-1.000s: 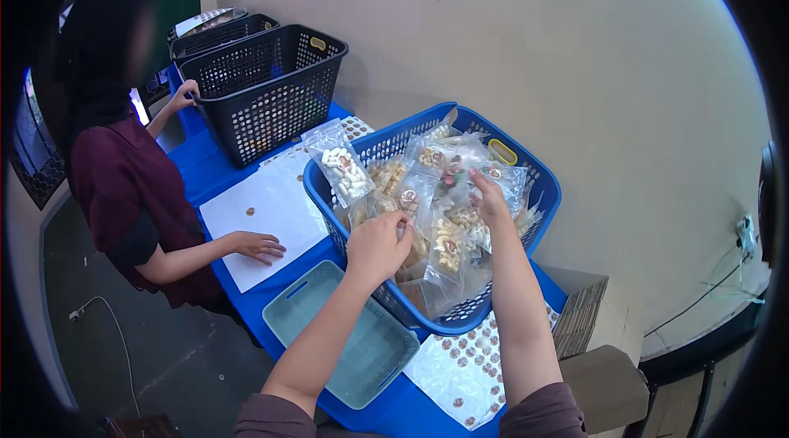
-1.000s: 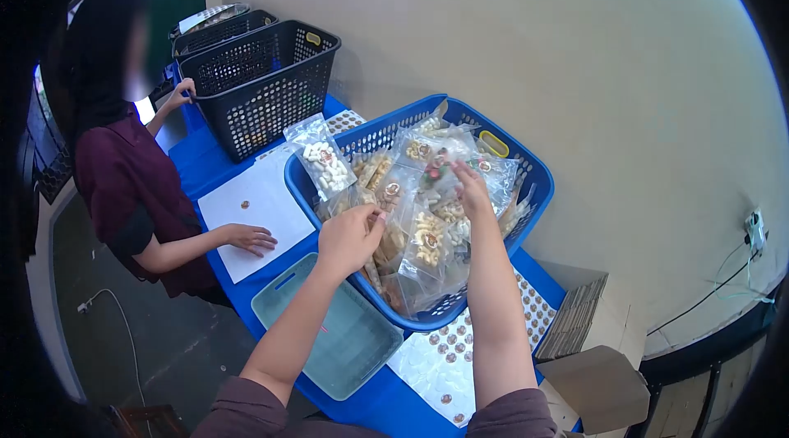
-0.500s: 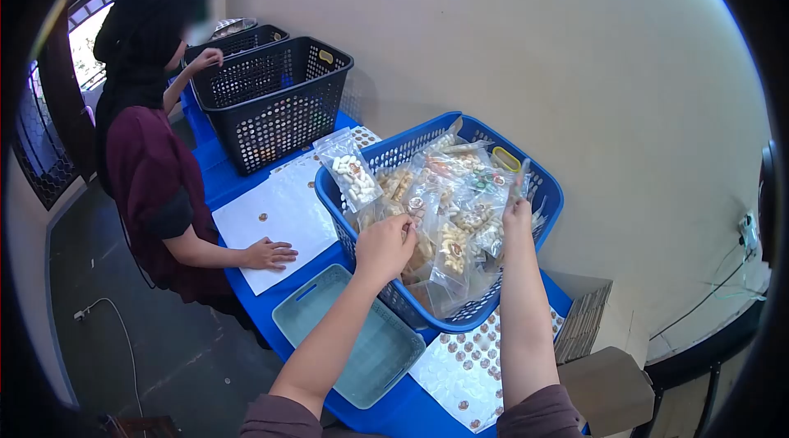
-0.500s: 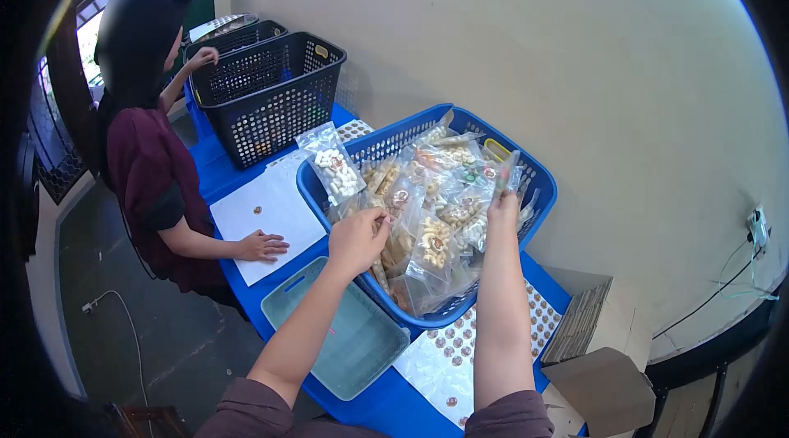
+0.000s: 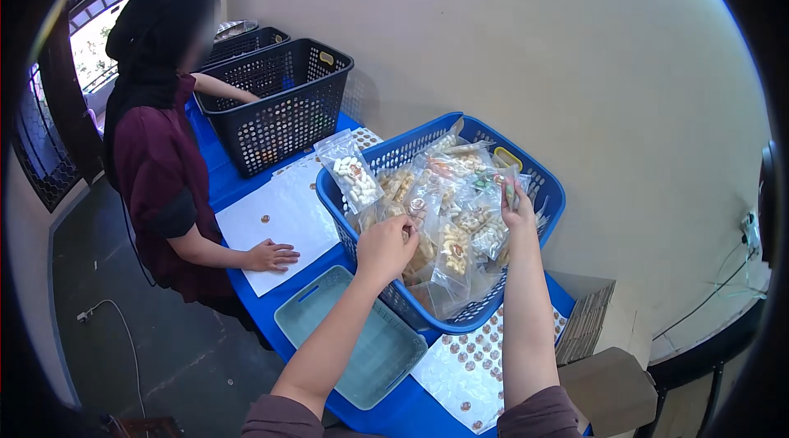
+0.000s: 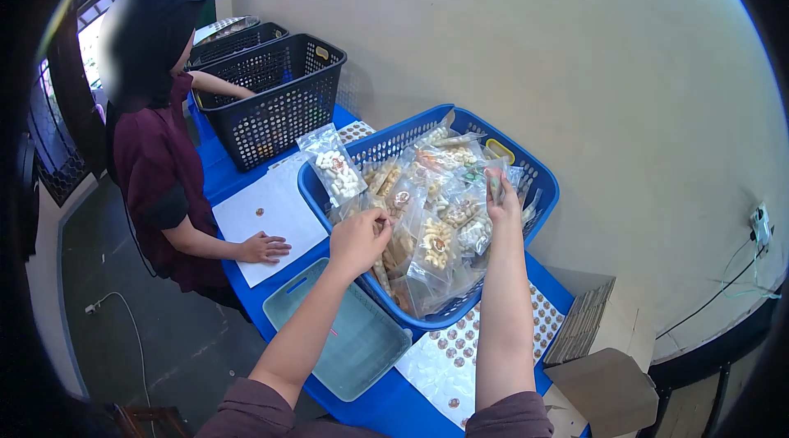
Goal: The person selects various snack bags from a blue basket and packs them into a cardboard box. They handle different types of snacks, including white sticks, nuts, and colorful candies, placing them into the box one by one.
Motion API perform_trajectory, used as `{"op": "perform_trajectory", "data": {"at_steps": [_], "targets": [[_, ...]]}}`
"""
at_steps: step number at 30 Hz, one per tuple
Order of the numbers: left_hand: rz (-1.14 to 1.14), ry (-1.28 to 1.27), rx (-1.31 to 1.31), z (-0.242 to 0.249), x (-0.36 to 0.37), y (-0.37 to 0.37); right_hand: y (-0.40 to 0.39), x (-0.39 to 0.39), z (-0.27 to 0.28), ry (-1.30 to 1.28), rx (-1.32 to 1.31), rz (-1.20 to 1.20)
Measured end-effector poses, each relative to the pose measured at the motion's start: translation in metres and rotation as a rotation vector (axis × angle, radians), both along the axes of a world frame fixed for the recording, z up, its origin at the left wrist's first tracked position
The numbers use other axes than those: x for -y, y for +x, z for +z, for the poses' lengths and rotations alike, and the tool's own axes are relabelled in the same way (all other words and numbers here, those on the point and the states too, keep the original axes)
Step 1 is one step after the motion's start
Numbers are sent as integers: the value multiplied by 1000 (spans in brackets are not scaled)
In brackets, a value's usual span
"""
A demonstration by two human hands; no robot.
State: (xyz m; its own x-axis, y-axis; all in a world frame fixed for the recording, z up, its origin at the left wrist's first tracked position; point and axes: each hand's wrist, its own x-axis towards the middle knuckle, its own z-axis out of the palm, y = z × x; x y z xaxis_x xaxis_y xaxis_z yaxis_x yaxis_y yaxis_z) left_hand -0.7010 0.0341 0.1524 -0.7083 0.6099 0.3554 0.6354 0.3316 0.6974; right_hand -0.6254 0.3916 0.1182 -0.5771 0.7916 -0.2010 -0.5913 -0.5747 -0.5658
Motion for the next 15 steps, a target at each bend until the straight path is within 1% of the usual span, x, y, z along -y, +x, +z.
{"op": "perform_trajectory", "data": {"at_steps": [1,3,4,6,8,10,11,14,15], "targets": [[11,6,0,1,0,0,1,2,1,-5,-1,-4],[17,8,-1,3,0,1,5,5,2,102,205,-51],[26,4,0,3,0,2,6,6,2,99,204,-56],[26,-4,1,3,0,2,9,8,4,186,249,-81],[43,18,-8,3,0,2,10,12,5,178,250,-106],[29,3,8,7,1,3,12,11,4,152,296,-80],[31,-6,29,8,1,4,14,10,5,102,175,-78],[28,-7,39,8,1,3,8,1,-2,50,142,-82],[26,-10,40,8,1,3,9,-2,-4,35,96,-2]]}}
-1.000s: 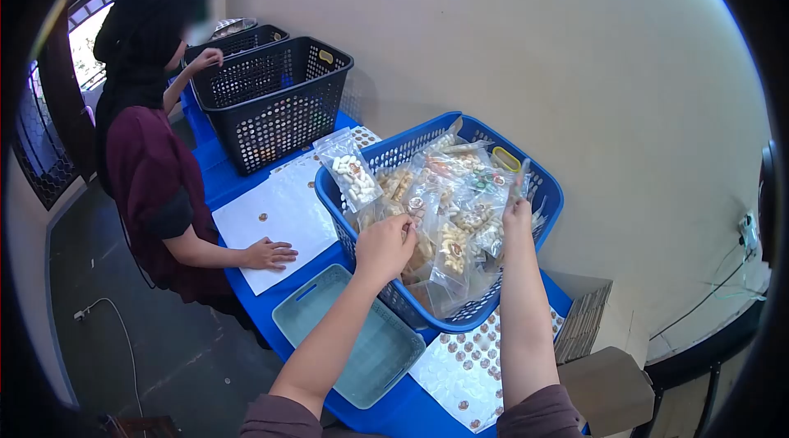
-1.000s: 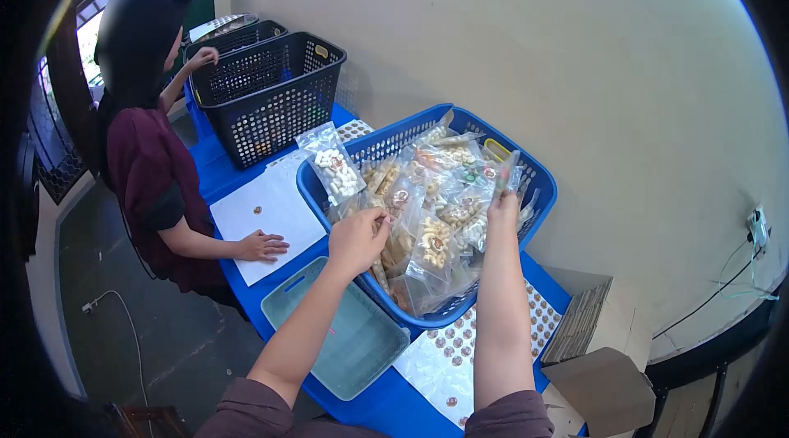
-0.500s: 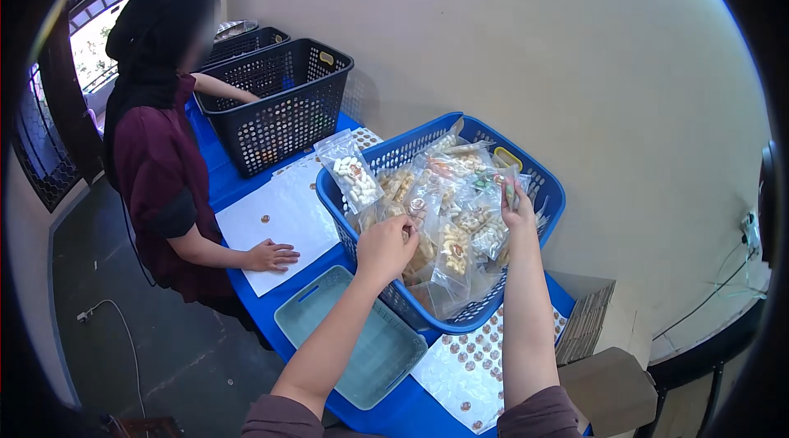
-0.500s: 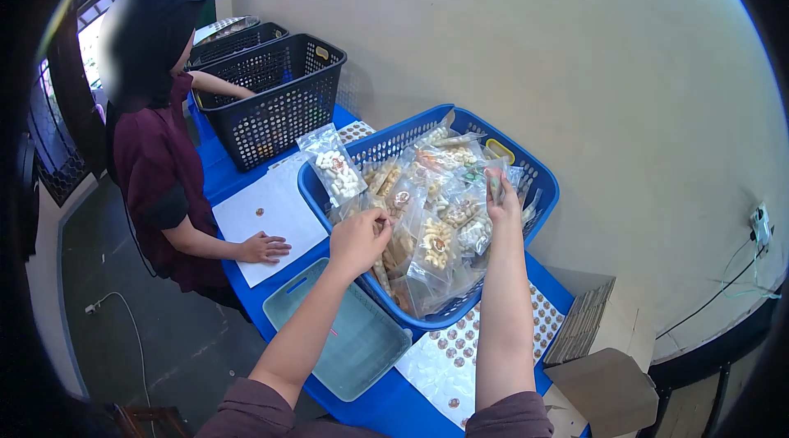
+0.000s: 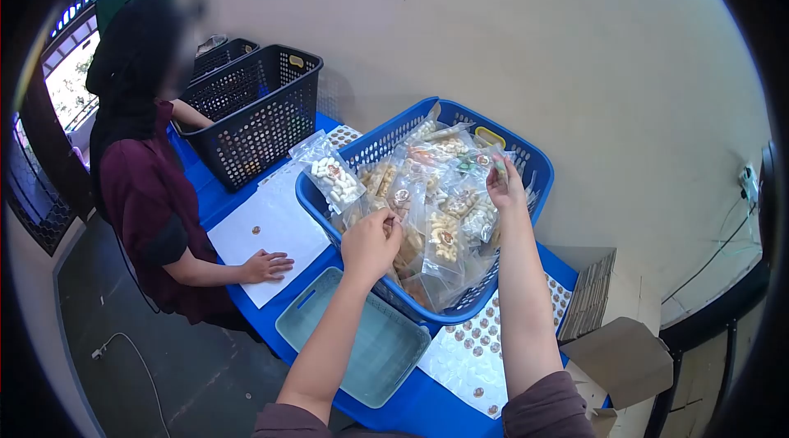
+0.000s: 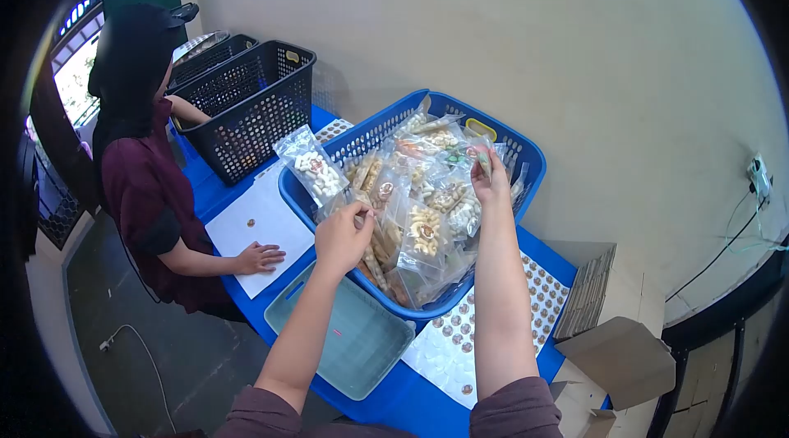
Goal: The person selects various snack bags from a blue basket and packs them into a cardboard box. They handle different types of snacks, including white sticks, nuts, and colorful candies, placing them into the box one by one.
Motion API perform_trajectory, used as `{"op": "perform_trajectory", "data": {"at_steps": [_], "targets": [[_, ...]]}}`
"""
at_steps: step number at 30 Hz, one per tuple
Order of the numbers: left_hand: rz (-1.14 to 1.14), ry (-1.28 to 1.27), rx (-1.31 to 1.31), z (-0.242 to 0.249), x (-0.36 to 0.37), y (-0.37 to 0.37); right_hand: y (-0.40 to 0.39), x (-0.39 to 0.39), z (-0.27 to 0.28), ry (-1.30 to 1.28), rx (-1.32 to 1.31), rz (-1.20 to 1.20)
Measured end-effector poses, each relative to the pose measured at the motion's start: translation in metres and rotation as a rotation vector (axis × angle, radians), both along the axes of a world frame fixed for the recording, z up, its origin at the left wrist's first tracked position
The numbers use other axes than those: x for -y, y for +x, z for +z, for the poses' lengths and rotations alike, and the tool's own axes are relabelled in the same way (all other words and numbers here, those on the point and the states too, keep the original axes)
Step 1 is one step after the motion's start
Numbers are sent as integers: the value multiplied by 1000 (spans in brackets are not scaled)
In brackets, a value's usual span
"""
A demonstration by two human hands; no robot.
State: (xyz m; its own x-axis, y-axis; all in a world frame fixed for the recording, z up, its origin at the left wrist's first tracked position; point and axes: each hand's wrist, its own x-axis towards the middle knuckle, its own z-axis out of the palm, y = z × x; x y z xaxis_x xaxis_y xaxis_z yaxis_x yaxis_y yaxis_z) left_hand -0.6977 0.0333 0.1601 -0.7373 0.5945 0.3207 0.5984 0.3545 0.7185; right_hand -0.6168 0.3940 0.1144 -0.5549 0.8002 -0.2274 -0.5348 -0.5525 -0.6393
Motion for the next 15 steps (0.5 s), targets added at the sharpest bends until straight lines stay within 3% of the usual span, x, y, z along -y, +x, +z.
{"op": "perform_trajectory", "data": {"at_steps": [3,14,15], "targets": [[5,27,-13,-1,-1,0,1,31,25,146,27,79],[12,19,12,0,0,1,1,43,28,129,301,244],[9,15,10,0,0,1,-1,44,25,202,583,337]]}}
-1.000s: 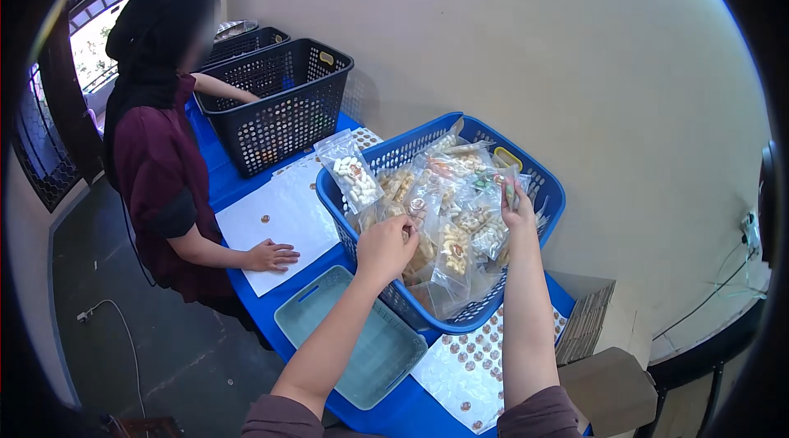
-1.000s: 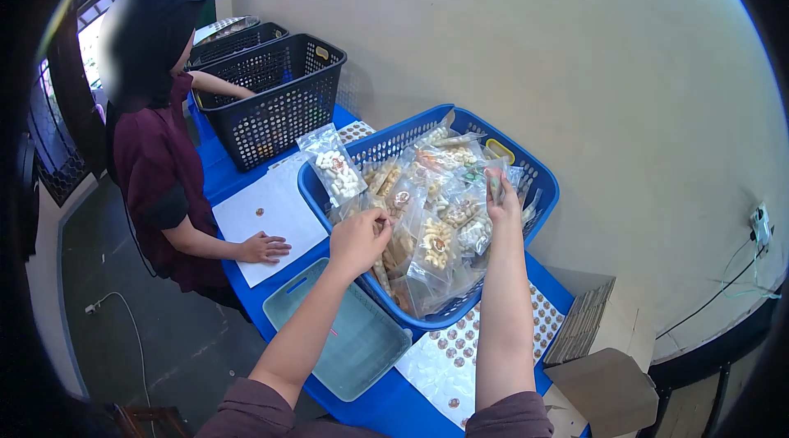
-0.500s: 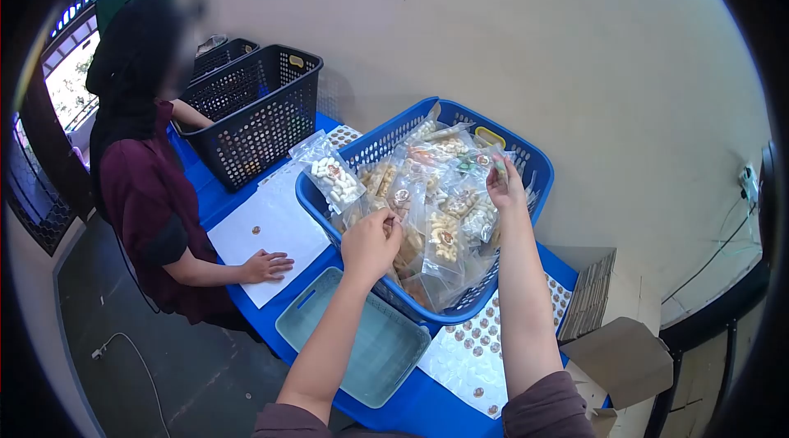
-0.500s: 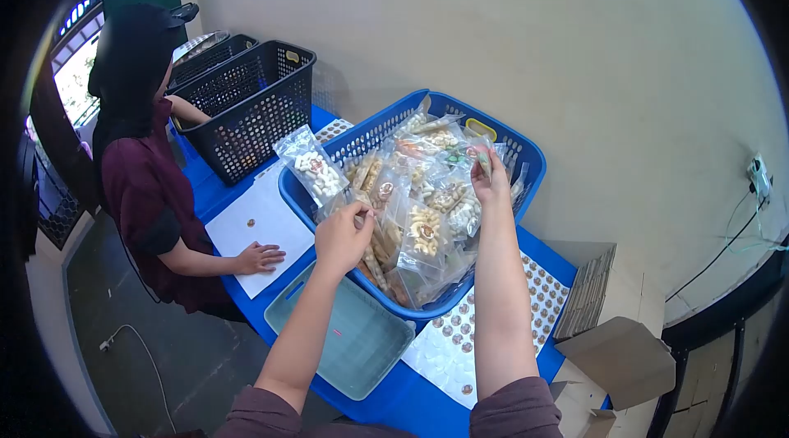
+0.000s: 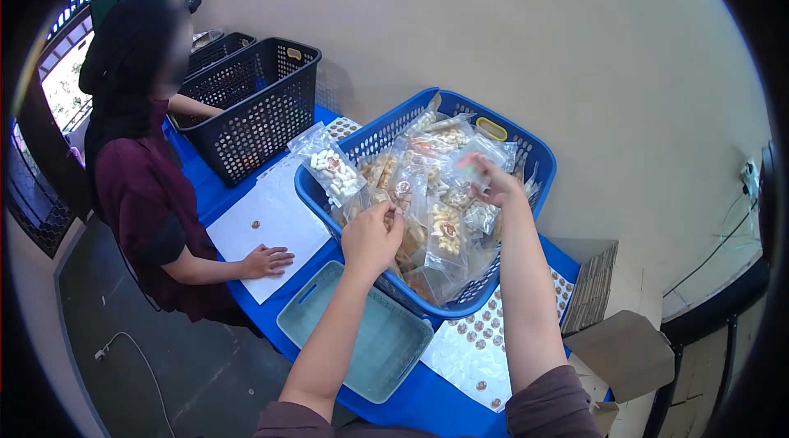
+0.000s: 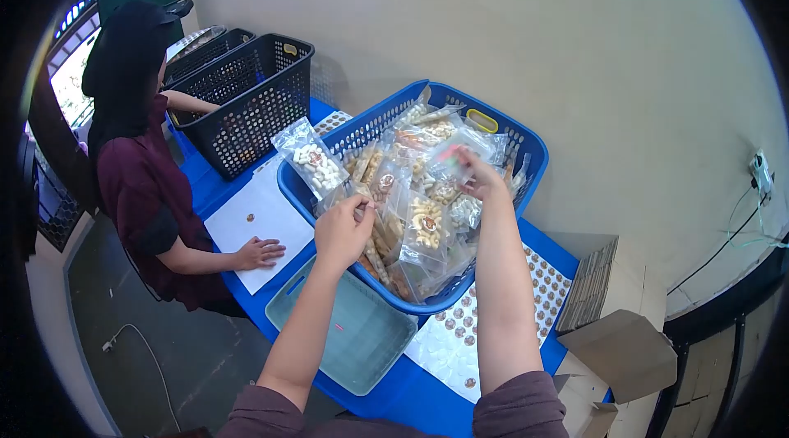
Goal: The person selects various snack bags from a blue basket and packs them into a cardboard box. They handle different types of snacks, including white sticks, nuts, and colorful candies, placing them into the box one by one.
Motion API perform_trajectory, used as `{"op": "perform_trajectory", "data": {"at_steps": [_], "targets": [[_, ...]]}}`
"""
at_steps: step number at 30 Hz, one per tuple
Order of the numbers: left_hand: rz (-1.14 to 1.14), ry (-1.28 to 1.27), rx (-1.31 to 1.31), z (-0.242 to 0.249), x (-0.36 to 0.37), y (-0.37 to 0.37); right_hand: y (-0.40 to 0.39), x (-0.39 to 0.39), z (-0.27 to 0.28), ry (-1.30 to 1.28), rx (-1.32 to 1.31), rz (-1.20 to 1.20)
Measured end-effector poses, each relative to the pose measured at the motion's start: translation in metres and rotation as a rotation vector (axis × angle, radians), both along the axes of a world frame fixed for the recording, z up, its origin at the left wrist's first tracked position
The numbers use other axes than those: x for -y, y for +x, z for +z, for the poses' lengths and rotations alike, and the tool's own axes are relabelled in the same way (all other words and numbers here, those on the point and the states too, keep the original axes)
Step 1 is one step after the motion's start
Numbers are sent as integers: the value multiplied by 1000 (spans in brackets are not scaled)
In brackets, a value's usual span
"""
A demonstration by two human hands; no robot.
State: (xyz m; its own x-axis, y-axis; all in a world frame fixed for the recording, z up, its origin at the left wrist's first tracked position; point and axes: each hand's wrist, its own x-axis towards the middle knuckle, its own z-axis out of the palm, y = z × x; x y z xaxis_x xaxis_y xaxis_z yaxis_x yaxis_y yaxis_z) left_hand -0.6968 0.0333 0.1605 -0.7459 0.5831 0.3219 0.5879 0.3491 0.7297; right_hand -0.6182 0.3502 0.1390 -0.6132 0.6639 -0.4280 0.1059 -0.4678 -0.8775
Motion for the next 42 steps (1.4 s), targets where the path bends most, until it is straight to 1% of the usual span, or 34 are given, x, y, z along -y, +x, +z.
{"op": "perform_trajectory", "data": {"at_steps": [1,2,4,5,9,11,12,15,17,18,20,22,26,28,32,34,35,37,38,40,41,42], "targets": [[3,-4,-1,0,0,0,-2,0,-3,94,277,89],[5,-8,-2,1,0,0,-5,0,-6,91,275,84],[0,-18,17,5,0,1,-8,0,-11,117,547,174],[1,-26,36,6,0,1,-8,-7,-17,56,455,270],[3,-24,33,4,0,0,-12,-3,-15,66,422,293],[16,18,-6,-1,-2,-1,-14,-7,-24,148,343,350],[12,14,-7,1,-1,-1,-14,-4,-22,144,341,346],[22,-15,46,5,-2,2,-14,4,-8,162,349,458],[80,-11,-28,-1,-3,-1,-16,7,-8,216,386,433],[76,-6,-32,-2,-4,-2,-16,5,-10,268,426,410],[97,-9,-37,-3,-5,-2,-18,-7,-22,276,430,361],[95,-12,-35,-3,-5,-2,-19,-4,-20,245,309,397],[99,-1,-15,-1,-4,-1,-23,7,-13,314,351,337],[97,-1,-22,-3,-4,-1,-27,3,-22,313,271,342],[104,-2,-33,-3,-4,-1,-32,3,-26,353,252,302],[104,-4,-18,1,-4,1,-32,1,-27,382,117,204],[101,-10,0,3,-3,1,-33,-2,-27,382,116,206],[101,0,-5,2,-3,1,-35,-17,-33,440,-78,-45],[99,9,-7,1,-3,1,-32,-24,-32,440,-78,-44],[103,-1,-12,-2,-4,-1,-25,-25,-22,503,-190,-499],[105,-11,-17,-3,-4,-2,-22,-23,-20,503,-190,-499],[105,-11,-17,-3,-4,-1,-18,-18,-15,496,-225,-598]]}}
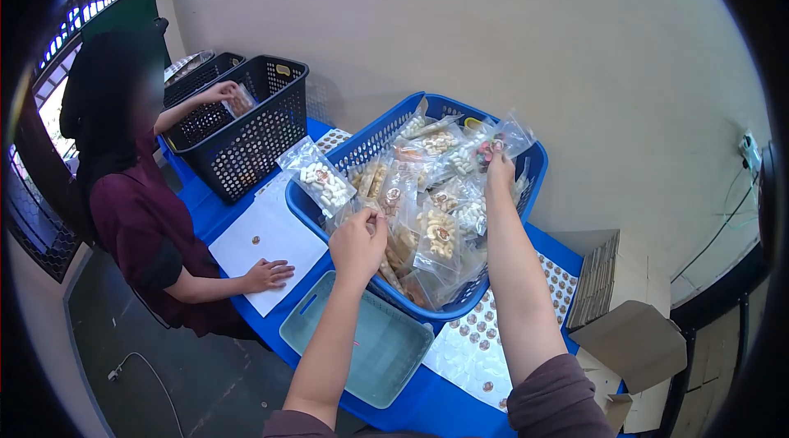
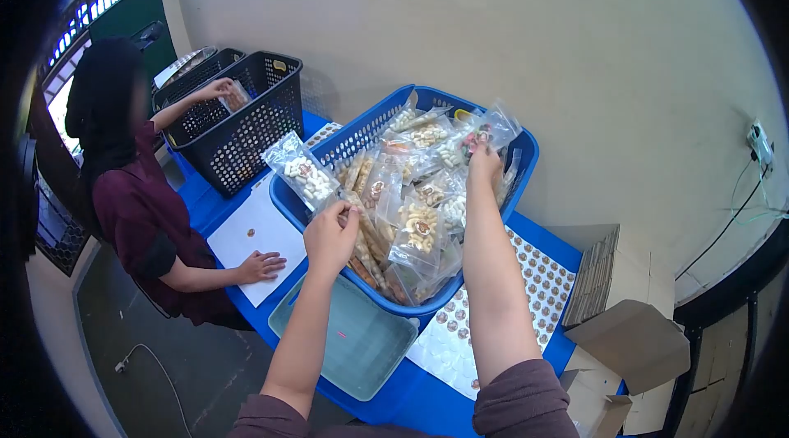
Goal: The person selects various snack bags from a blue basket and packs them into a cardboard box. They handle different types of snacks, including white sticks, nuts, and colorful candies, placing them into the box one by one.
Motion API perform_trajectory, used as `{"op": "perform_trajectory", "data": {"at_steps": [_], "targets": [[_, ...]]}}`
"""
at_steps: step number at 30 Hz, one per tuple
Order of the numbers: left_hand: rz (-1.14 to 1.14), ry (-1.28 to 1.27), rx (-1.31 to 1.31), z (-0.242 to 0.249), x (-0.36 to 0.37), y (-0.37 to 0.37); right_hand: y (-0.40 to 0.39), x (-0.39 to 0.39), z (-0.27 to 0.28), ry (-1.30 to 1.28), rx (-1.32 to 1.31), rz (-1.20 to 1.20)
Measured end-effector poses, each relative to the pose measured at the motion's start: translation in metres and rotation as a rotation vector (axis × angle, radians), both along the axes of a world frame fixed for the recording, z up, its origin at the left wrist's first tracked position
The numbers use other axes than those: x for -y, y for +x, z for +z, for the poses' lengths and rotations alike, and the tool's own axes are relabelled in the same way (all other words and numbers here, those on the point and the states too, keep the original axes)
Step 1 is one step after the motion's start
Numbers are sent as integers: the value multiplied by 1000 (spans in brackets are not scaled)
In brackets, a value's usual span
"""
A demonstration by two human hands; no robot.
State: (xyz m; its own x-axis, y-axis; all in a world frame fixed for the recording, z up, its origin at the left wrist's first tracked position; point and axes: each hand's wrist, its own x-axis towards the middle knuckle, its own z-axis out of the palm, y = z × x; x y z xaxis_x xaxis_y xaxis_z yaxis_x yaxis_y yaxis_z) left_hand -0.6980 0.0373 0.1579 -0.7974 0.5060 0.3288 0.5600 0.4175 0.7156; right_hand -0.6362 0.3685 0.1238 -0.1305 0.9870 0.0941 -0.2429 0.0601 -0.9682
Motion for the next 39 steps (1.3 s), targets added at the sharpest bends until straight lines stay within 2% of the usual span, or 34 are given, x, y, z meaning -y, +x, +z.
{"op": "perform_trajectory", "data": {"at_steps": [1,5,7,8,10,11,13,14,16,20,22,23,25,26,28,29,31,32,34,35,36,38,39], "targets": [[-5,11,7,2,0,1,3,5,5,-1,-59,-86],[-4,18,15,3,0,2,-2,-4,-4,-36,-56,-32],[-6,22,14,4,1,2,-4,-7,-10,-296,28,166],[-10,26,14,4,1,2,-4,-8,-14,-297,28,166],[-9,33,10,6,1,2,-2,1,-13,-506,447,471],[-8,41,6,6,1,3,-1,5,-11,-505,449,470],[-6,37,9,6,1,2,2,17,1,-537,894,605],[-4,32,10,5,1,2,2,19,1,-535,896,603],[-4,32,15,5,0,1,2,13,-8,-583,915,745],[-9,35,18,4,0,0,-1,7,-18,-602,922,786],[-6,28,13,6,1,1,-2,12,-15,-490,1028,583],[-2,23,12,6,1,2,3,11,-11,-490,1028,583],[-5,28,19,4,1,1,16,6,-5,-64,1130,202],[-8,31,25,4,1,1,15,7,-6,-63,1129,203],[-5,25,29,6,1,2,11,16,-7,93,1258,-406],[-3,19,32,7,1,2,6,-32,-36,92,1257,-407],[-7,27,41,7,1,2,-14,-92,-110,41,965,94],[-11,33,50,6,1,2,-13,-79,-98,40,963,94],[-7,37,32,4,0,2,-10,-42,-66,-284,610,243],[-1,42,17,4,0,2,-17,-72,-93,-384,335,435],[1,43,16,3,0,2,-16,-58,-80,-384,335,437],[3,38,11,4,0,2,-7,-9,-30,-346,335,250],[6,38,10,3,0,1,-1,-3,-22,-345,335,252]]}}
